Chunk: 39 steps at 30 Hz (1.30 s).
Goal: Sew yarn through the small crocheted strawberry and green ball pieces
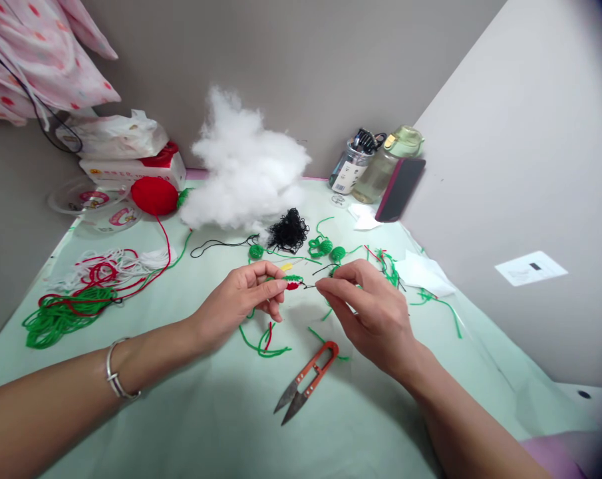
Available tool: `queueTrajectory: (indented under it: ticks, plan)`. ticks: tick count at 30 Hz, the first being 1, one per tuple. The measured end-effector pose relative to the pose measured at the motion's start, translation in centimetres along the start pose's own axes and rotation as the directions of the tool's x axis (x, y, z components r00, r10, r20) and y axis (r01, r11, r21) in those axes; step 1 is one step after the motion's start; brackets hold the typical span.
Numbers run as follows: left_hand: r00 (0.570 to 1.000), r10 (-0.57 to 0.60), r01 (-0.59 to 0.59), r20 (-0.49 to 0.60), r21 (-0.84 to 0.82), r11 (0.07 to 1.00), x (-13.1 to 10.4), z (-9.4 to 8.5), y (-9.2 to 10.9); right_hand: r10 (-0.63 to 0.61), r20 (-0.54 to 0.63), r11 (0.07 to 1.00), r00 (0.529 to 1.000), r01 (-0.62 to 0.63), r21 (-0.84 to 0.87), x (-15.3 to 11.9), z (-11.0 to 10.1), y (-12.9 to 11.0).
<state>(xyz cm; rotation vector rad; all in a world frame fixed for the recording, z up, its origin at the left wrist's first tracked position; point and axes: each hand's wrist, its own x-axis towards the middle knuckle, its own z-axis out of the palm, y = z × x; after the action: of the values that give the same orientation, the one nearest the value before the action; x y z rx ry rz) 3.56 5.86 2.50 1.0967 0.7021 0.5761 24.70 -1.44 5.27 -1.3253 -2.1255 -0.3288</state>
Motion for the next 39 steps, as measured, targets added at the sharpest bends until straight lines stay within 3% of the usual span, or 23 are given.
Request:
queueTrajectory:
  ticks: [8, 15, 19, 24, 29, 31, 36, 39]
  plan:
    - [1.000, -0.011, 0.011, 0.019, 0.001, 1.000, -0.1, -0.1, 0.0, -0.050, 0.010, 0.997, 0.999, 0.050, -0.055, 0.0, 0.1, -0.4]
    - [0.999, -0.030, 0.031, 0.036, -0.009, 0.999, -0.1, 0.1, 0.1, 0.098, 0.064, 0.971, 0.993, -0.109, 0.212, 0.0, 0.0, 0.0]
    - [0.997, -0.032, 0.034, 0.068, -0.043, 0.998, -0.1, 0.1, 0.0, 0.201, 0.135, 0.890, 0.970, -0.238, 0.388, 0.1, 0.1, 0.3]
    - [0.991, -0.050, 0.060, 0.121, -0.083, 0.995, -0.2, 0.0, 0.1, 0.303, 0.286, 0.687, 0.909, -0.417, 0.596, 0.4, 0.1, 0.8]
    - [0.985, -0.054, 0.070, 0.162, -0.093, 0.993, -0.2, 0.0, 0.0, 0.309, 0.343, 0.574, 0.887, -0.462, 0.676, 0.5, 0.5, 0.6]
    - [0.987, -0.054, 0.068, 0.152, -0.092, 0.993, -0.2, 0.0, -0.1, 0.326, 0.323, 0.606, 0.888, -0.459, 0.649, 0.3, 0.8, 0.5]
    - [0.993, -0.050, 0.058, 0.107, -0.075, 0.996, -0.1, 0.0, -0.2, 0.317, 0.179, 0.816, 0.931, -0.364, 0.449, -0.2, 1.5, 0.3]
    - [0.996, -0.032, 0.038, 0.087, -0.064, 0.997, 0.0, 0.0, -0.4, 0.285, 0.143, 0.854, 0.948, -0.319, 0.411, -0.3, 1.6, -0.4]
